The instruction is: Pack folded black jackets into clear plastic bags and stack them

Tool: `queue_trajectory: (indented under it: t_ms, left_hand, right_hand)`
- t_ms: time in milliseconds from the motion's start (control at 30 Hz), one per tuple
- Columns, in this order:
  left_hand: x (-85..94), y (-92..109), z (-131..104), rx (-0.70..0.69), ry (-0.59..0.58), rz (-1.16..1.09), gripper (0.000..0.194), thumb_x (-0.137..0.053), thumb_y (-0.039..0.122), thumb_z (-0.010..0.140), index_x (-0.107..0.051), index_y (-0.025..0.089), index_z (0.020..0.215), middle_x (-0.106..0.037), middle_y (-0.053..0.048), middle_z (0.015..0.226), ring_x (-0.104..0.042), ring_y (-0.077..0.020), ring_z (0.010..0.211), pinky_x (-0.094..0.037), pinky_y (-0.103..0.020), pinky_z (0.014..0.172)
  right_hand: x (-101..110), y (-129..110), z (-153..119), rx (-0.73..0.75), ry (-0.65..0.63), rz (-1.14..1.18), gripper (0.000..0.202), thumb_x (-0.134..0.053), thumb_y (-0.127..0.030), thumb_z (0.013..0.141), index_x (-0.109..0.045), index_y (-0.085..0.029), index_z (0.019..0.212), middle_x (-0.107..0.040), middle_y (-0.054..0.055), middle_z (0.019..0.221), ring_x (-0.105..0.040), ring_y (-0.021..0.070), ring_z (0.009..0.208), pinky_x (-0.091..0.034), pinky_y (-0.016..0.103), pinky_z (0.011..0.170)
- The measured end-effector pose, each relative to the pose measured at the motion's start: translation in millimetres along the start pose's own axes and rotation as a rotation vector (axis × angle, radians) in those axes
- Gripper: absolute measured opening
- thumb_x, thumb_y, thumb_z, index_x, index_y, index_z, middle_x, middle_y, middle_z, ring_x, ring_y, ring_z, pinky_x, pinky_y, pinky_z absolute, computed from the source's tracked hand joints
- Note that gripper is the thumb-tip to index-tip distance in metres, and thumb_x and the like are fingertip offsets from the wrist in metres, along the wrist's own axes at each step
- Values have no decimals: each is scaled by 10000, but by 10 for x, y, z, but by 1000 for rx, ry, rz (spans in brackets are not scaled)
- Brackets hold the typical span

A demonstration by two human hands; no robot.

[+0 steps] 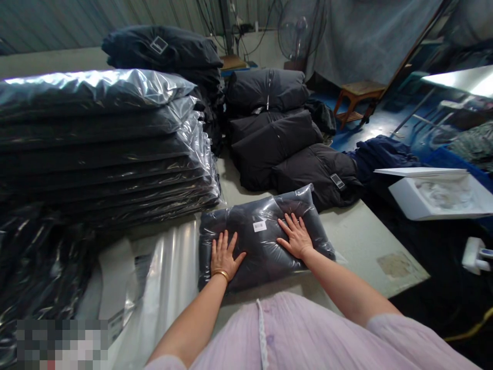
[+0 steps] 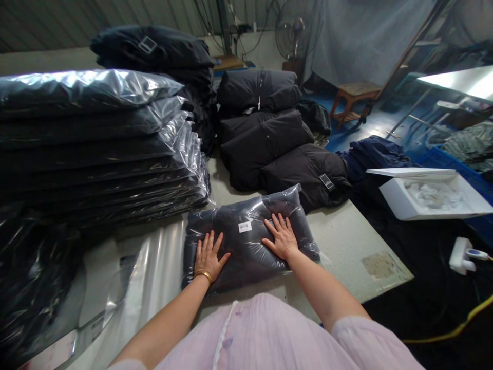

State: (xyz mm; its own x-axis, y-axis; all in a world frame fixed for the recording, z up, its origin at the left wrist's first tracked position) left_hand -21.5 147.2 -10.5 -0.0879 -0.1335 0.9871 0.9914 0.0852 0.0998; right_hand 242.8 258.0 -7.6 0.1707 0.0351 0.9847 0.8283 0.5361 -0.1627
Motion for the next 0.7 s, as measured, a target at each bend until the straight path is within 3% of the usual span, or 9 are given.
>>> queue_trajectory:
  t_ms: [367, 567, 700]
  left_hand:
    - [-30, -10, 9, 9, -46, 0, 760, -479, 635, 860, -304, 279, 1508, -205, -106, 1606, -174, -301, 1477, -110, -528, 1192]
    - [-36, -22, 78, 34, -155, -35, 755, -452, 649, 865, -284, 299, 1513, -226, -96, 1601, -180, -289, 1477, -110, -524, 1191]
    - [56, -95, 129, 13, -251, -102, 718, -436, 644, 875, -332, 295, 1494, -303, -106, 1572, -259, -280, 1454, -201, -526, 1165]
  right_hand:
    - [-38, 15, 8, -8, -23, 14, 754, -394, -673, 888, -250, -304, 1530, -71, 35, 1630, -32, 326, 1480, -20, 527, 1170]
    - [-50, 30, 40, -19, -63, 39, 753, -349, -703, 890, -254, -314, 1528, -85, 32, 1629, -15, 310, 1484, -16, 513, 1174]
    - [-15, 49, 59, 2, -115, 114, 727, -325, -712, 895, -297, -326, 1511, -167, 39, 1616, -75, 292, 1484, -74, 502, 1174]
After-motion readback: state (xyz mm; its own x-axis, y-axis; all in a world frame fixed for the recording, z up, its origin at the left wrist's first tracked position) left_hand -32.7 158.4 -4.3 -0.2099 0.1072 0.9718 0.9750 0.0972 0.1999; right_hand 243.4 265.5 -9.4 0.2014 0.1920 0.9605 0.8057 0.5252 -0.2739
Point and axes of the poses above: each hand's wrist, its own z-axis towards the middle knuckle, its own x-axis out of the back of the hand, y = z × x, the point moved 8 cm from there along z, towards the middle knuckle
